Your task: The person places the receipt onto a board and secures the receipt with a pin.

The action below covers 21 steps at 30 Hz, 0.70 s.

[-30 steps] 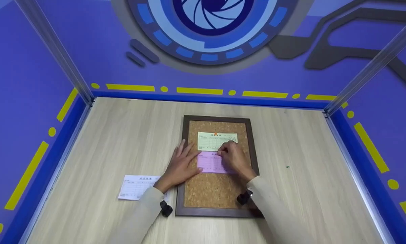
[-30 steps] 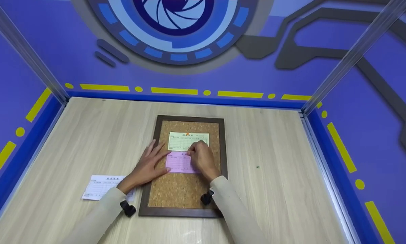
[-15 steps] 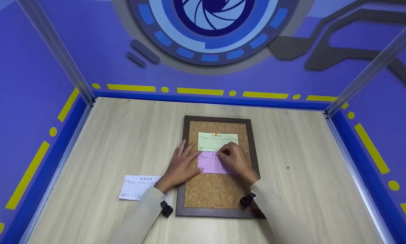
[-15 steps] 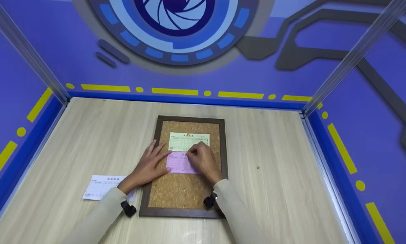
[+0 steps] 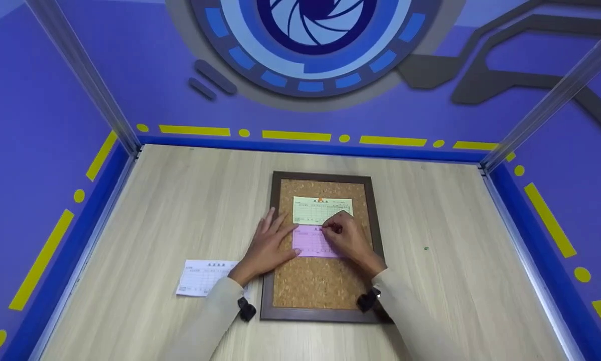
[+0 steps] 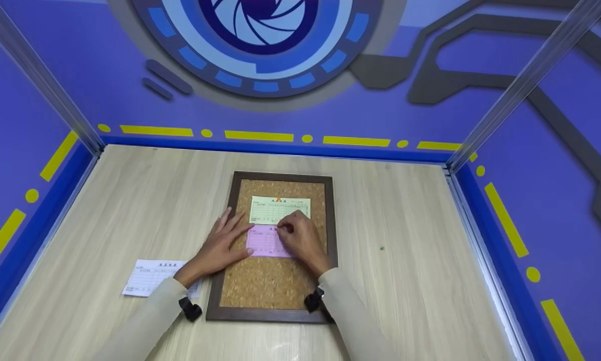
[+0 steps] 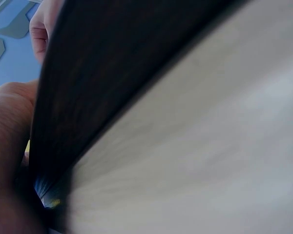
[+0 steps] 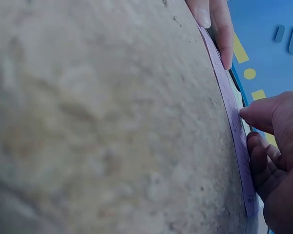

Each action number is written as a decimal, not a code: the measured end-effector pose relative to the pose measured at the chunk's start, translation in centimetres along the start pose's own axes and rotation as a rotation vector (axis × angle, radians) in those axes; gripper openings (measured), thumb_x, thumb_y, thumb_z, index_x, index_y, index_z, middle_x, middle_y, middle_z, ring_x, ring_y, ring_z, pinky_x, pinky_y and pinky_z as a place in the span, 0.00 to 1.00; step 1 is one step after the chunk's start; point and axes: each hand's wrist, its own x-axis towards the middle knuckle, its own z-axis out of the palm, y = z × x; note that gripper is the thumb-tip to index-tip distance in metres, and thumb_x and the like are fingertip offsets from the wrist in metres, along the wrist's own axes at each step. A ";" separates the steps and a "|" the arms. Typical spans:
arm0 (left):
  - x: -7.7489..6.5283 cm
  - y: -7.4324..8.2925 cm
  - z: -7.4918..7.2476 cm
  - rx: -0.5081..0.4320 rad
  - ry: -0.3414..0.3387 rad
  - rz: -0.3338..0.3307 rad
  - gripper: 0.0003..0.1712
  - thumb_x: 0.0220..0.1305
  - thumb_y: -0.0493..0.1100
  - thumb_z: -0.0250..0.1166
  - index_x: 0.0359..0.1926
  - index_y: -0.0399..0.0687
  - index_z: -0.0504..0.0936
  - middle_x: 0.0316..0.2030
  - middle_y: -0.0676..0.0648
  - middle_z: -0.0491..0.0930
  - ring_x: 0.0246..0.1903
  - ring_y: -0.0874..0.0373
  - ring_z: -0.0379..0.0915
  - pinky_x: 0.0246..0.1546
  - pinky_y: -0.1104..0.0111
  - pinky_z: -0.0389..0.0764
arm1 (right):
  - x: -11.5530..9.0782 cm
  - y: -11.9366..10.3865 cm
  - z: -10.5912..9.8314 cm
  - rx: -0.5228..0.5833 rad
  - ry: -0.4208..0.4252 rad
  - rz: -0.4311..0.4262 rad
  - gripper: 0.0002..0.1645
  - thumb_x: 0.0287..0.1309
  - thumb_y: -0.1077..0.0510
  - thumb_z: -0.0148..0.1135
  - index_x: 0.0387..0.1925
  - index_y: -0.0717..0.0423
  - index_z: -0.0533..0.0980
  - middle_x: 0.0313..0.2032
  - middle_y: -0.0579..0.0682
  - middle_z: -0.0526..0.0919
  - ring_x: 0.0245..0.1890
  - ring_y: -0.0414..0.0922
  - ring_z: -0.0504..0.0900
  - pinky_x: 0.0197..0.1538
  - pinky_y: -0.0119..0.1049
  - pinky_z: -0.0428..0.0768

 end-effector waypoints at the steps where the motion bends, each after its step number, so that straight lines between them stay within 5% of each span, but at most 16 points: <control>1: 0.0 -0.1 0.0 -0.003 0.001 0.000 0.39 0.69 0.56 0.73 0.76 0.47 0.78 0.86 0.38 0.56 0.87 0.33 0.32 0.82 0.32 0.38 | 0.0 0.0 0.0 -0.001 0.002 -0.002 0.06 0.64 0.68 0.76 0.37 0.54 0.90 0.37 0.48 0.84 0.39 0.44 0.80 0.42 0.35 0.77; 21: 0.1 -0.2 0.1 -0.005 -0.015 -0.010 0.40 0.70 0.58 0.71 0.78 0.48 0.77 0.86 0.38 0.56 0.87 0.34 0.31 0.83 0.34 0.36 | -0.2 -0.5 0.3 -0.005 0.023 0.075 0.02 0.67 0.62 0.76 0.38 0.56 0.92 0.39 0.47 0.83 0.40 0.43 0.80 0.44 0.37 0.77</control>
